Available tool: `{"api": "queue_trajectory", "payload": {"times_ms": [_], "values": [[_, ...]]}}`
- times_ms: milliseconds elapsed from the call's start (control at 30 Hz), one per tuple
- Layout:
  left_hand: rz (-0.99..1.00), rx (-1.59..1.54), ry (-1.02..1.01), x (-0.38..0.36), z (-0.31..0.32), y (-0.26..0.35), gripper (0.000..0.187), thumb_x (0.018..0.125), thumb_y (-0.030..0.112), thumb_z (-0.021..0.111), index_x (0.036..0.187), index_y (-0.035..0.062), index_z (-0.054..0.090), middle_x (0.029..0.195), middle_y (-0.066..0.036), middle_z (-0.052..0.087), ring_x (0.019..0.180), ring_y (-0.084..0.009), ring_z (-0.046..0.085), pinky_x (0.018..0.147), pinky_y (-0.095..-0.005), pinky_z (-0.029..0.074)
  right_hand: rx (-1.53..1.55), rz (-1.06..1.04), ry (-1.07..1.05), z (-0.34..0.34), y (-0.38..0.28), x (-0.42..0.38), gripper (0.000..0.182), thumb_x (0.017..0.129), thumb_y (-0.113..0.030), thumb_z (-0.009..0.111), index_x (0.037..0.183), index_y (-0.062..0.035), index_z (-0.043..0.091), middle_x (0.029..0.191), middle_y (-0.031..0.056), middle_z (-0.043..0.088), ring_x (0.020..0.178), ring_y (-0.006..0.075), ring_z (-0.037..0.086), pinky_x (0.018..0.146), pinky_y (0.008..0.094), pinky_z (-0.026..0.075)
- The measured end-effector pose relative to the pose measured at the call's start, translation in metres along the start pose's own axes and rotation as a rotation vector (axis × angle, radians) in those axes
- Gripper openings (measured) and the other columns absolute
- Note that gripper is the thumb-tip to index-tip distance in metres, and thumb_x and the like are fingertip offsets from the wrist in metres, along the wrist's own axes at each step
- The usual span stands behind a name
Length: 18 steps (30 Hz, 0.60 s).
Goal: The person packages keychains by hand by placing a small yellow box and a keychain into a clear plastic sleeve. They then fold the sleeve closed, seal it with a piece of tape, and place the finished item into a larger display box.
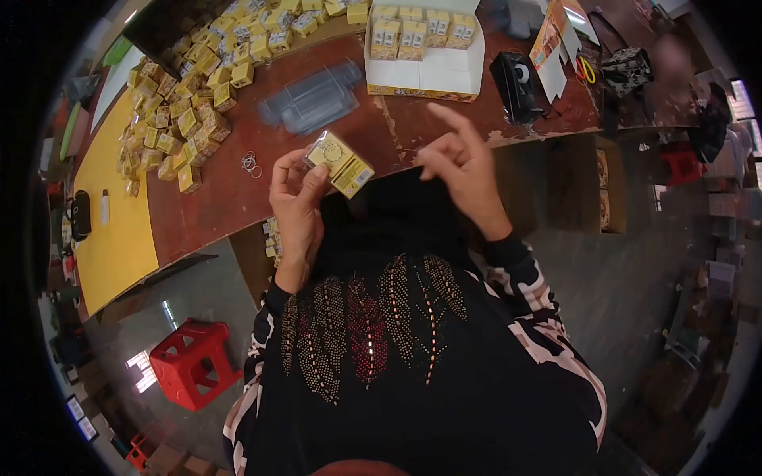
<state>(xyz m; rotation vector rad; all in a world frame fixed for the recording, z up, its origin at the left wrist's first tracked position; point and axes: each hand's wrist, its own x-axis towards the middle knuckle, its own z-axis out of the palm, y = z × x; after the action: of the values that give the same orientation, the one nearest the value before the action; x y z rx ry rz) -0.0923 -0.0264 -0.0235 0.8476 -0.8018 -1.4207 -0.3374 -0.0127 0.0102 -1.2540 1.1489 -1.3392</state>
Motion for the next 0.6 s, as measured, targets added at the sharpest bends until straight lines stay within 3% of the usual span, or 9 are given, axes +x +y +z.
{"api": "queue_trajectory", "payload": {"times_ms": [100,167,300,367,467,533,567,600], "values": [[0.054,0.011,0.049,-0.004,0.003,0.005,0.031,0.092,0.002,0.067,0.12,0.0029,0.053,0.123,-0.011,0.061,0.106,-0.018,0.062,0.085,-0.031,0.056,0.172,0.157,-0.183,0.043,0.001,-0.012,0.069,0.093,0.0,0.064,0.152,-0.0037,0.029,0.085,0.0069,0.066,0.07,0.0108,0.062,0.066,0.0221,0.051],[0.108,-0.001,0.072,-0.005,0.005,0.006,0.034,0.09,-0.002,0.068,0.12,0.002,0.052,0.128,-0.011,0.056,0.102,-0.0151,0.063,0.082,-0.0265,0.055,0.181,0.161,-0.194,0.056,0.009,-0.013,0.065,0.093,-0.001,0.065,0.149,-0.0034,0.033,0.083,0.0071,0.065,0.07,0.0102,0.062,0.066,0.0217,0.051],[0.121,-0.003,0.056,-0.008,0.006,0.007,0.034,0.091,-0.002,0.068,0.12,0.0014,0.052,0.133,-0.013,0.053,0.104,-0.0162,0.063,0.083,-0.0274,0.055,0.159,0.193,-0.232,0.063,0.016,-0.008,0.06,0.093,-0.003,0.064,0.146,-0.0028,0.036,0.083,0.0065,0.065,0.07,0.0096,0.063,0.066,0.0213,0.051],[0.21,0.012,0.039,-0.009,0.007,0.006,0.035,0.092,0.003,0.069,0.122,0.0011,0.052,0.13,-0.012,0.057,0.109,-0.0199,0.062,0.088,-0.0324,0.057,0.165,0.215,-0.245,0.064,0.015,-0.005,0.058,0.093,-0.003,0.065,0.145,-0.0026,0.037,0.083,0.0062,0.066,0.07,0.0093,0.063,0.066,0.0212,0.051],[0.192,0.006,0.037,-0.008,0.003,0.006,0.034,0.091,-0.003,0.068,0.12,0.0009,0.051,0.129,-0.013,0.055,0.104,-0.0171,0.063,0.087,-0.0291,0.056,0.175,0.315,-0.245,0.064,0.013,-0.004,0.057,0.092,-0.004,0.067,0.142,-0.0033,0.04,0.088,0.0078,0.067,0.072,0.0107,0.065,0.067,0.023,0.052],[0.135,-0.005,0.034,-0.006,-0.003,0.009,0.033,0.091,-0.001,0.067,0.12,0.0008,0.051,0.126,-0.013,0.057,0.103,-0.0174,0.064,0.086,-0.0299,0.057,-0.164,0.113,-0.166,0.066,0.013,-0.004,0.051,0.087,-0.006,0.073,0.132,-0.0046,0.05,0.102,0.012,0.066,0.086,0.0166,0.067,0.074,0.0259,0.054],[0.076,-0.015,0.027,-0.006,-0.004,0.01,0.033,0.092,0.0,0.067,0.12,0.0006,0.051,0.123,-0.013,0.059,0.103,-0.0177,0.064,0.085,-0.0308,0.058,-0.165,0.113,-0.167,0.065,0.013,-0.002,0.051,0.087,-0.006,0.073,0.132,-0.0046,0.05,0.102,0.012,0.066,0.086,0.0165,0.067,0.074,0.0259,0.054],[0.079,-0.016,0.028,-0.005,-0.004,0.01,0.033,0.092,0.0,0.067,0.12,0.0006,0.051,0.123,-0.013,0.059,0.103,-0.0177,0.064,0.085,-0.0308,0.058,-0.318,-0.212,-0.188,0.061,0.012,0.003,0.045,0.085,-0.006,0.075,0.125,-0.0051,0.056,0.11,0.0131,0.063,0.094,0.02,0.066,0.078,0.0284,0.054]]}}
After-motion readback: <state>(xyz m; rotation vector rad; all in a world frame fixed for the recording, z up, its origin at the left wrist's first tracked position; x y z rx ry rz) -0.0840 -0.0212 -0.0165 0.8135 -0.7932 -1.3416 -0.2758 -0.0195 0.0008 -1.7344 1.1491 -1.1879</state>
